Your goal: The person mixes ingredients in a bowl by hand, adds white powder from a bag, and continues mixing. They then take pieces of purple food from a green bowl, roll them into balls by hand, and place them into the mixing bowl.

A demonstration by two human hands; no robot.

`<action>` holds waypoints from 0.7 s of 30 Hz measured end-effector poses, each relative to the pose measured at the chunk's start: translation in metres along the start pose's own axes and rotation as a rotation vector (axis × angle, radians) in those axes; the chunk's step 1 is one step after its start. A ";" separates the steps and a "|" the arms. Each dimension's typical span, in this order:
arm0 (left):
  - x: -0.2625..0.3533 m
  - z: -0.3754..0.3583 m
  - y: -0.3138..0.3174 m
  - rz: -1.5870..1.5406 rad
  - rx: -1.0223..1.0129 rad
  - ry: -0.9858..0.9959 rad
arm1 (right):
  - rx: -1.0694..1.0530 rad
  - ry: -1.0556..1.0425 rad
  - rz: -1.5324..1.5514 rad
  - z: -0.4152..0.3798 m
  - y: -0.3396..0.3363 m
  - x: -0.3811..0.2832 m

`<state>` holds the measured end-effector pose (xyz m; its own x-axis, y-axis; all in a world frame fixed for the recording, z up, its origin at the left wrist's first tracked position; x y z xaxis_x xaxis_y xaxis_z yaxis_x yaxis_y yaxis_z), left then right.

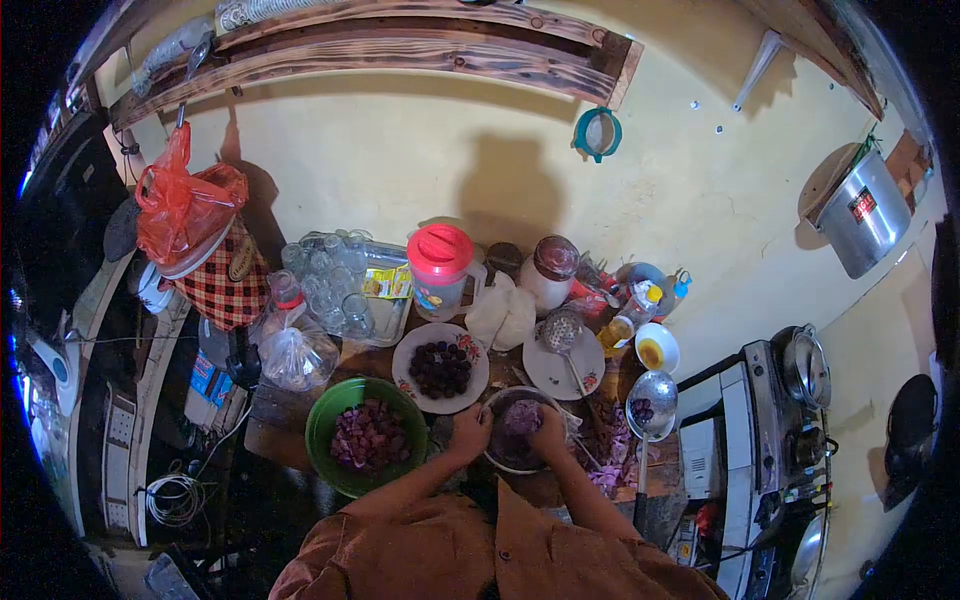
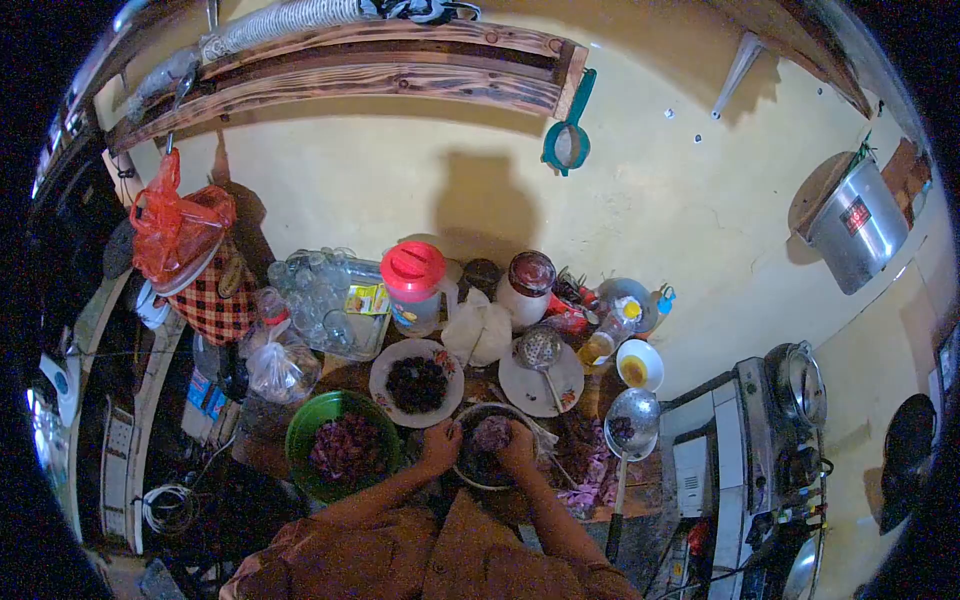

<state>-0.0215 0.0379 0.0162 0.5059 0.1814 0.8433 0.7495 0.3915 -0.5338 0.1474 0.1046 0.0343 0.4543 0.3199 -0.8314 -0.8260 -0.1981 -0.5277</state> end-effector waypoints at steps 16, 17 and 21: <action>-0.004 0.001 0.001 0.060 -0.036 0.000 | -0.114 0.021 0.236 0.002 0.006 0.008; -0.002 0.000 0.000 0.062 -0.034 0.001 | -0.114 0.019 0.238 0.003 0.001 0.007; 0.003 0.000 0.002 0.041 0.018 0.049 | -0.482 -0.041 0.026 0.012 -0.013 -0.035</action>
<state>-0.0191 0.0392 0.0175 0.5569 0.1534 0.8163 0.7200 0.4007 -0.5666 0.1381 0.1065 0.0721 0.4138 0.3434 -0.8431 -0.5843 -0.6101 -0.5352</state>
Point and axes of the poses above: each hand's wrist, its own z-axis towards the middle knuckle, its own y-axis out of the palm, x = y × z, the point moved 6 cm from there along z, towards the middle knuckle, and after that the axes turned 8 degrees about z, right-handed, at the moved point
